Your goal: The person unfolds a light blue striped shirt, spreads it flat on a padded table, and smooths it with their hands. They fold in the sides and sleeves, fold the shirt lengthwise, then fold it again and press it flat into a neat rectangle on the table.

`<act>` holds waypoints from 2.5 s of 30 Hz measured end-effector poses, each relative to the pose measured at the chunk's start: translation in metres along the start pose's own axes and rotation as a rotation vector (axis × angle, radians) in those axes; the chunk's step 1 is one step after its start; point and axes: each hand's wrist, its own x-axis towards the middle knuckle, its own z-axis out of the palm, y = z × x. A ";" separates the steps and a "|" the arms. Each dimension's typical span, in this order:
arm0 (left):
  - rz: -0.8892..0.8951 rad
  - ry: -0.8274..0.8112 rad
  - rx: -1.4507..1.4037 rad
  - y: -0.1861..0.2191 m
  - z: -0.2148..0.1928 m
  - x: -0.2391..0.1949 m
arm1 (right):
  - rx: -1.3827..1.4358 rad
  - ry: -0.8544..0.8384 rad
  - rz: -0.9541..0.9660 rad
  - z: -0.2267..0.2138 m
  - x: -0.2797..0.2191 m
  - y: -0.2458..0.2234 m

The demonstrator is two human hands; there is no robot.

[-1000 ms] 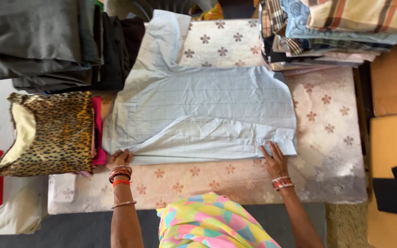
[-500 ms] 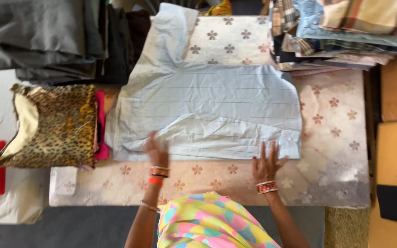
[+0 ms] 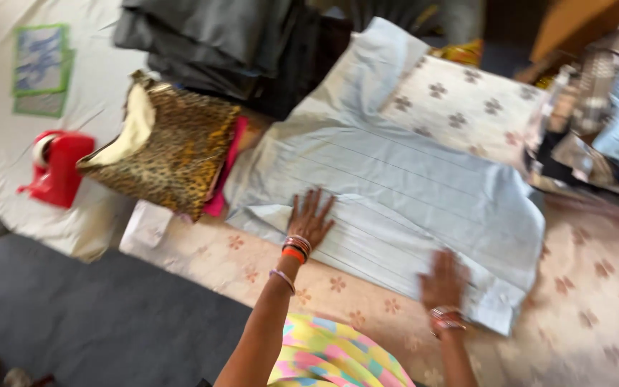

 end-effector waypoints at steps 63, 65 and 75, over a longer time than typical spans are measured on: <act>-0.920 0.363 -0.381 -0.110 0.060 -0.111 | -0.030 0.210 0.341 -0.011 -0.096 0.024; -0.987 0.508 -0.447 -0.154 0.105 -0.136 | -0.022 0.233 0.332 -0.009 -0.102 0.028; -0.410 0.566 -0.378 -0.115 -0.017 0.000 | -0.026 0.196 0.257 -0.061 0.022 0.070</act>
